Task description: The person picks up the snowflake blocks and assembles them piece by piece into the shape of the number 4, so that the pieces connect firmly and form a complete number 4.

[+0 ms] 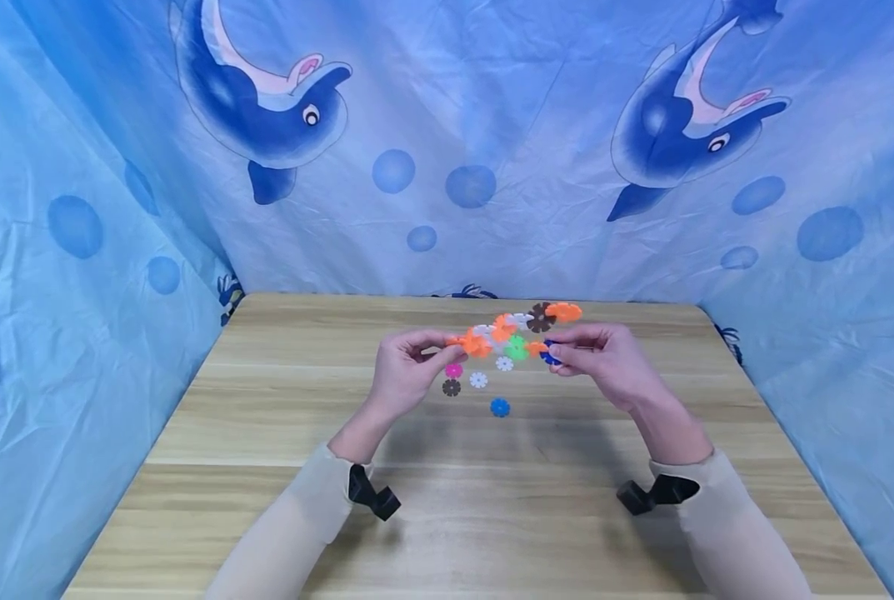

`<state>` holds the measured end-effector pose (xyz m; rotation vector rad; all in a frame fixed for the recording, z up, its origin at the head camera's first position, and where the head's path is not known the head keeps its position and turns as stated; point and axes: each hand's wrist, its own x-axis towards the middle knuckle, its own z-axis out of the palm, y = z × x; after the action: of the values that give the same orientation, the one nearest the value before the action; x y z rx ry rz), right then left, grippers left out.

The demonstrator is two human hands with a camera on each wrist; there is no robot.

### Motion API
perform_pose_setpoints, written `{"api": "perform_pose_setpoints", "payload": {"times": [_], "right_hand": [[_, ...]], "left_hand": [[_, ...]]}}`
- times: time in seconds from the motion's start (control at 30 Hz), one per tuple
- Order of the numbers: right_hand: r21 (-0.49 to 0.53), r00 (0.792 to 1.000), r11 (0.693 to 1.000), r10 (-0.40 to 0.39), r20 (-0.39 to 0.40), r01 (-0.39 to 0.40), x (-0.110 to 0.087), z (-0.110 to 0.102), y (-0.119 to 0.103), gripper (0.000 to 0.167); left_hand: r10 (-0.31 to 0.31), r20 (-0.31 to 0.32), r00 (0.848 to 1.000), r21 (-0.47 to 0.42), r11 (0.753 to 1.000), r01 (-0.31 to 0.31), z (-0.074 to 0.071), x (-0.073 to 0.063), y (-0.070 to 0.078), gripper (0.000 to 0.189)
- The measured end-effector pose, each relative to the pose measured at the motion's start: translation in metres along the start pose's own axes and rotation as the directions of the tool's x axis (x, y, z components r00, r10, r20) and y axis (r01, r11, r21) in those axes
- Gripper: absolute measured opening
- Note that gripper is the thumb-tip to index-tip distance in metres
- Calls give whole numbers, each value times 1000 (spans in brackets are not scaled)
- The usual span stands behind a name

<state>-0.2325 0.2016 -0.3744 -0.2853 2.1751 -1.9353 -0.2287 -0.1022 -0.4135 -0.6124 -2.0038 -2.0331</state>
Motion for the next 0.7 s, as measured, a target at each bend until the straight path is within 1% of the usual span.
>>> {"api": "perform_pose_setpoints", "payload": {"times": [0.07,0.13,0.2,0.23,0.27,0.33,0.37,0.43,0.5,0.6,0.67,0.7], "right_hand": [[27,1000,999,-30,-4,30,3,4,0,28],[62,997,995,-76,-5,77,7,7,2,33],[64,991,989,-132,-26,134,11,9,6,38],[36,987,987,-157,-46,159,13,9,9,37],[-25,981,984,-180,-67,178,15,10,14,35],[-168,972,967,-212,-98,194,18,11,22,28],[-249,969,949,-225,-104,194,19,11,27,23],[-406,965,894,-247,-85,192,22,14,37,17],[-512,966,836,-254,-40,199,24,19,45,16],[-610,965,760,-262,31,226,28,27,55,17],[-641,965,730,-251,72,237,29,33,61,18],[-648,966,723,-242,90,241,29,35,63,18]], "left_hand": [[11,-11,1000,-53,999,-12,0,2,1,17],[18,-31,999,-102,995,-21,0,4,1,18],[17,-50,999,-143,989,-25,0,5,1,19],[13,-61,998,-158,987,-23,0,5,2,20],[9,-74,997,-172,985,-22,0,6,2,21],[2,-100,995,-188,982,-20,-2,6,4,21],[-1,-109,994,-196,980,-20,-2,6,5,21],[-10,-121,993,-210,978,-16,-4,5,7,21],[-12,-127,992,-219,975,-16,-5,5,8,21],[-9,-124,992,-226,974,-19,-5,5,9,23],[-8,-121,993,-229,973,-20,-5,5,10,23],[-11,-119,993,-230,973,-17,-5,5,10,24]]}}
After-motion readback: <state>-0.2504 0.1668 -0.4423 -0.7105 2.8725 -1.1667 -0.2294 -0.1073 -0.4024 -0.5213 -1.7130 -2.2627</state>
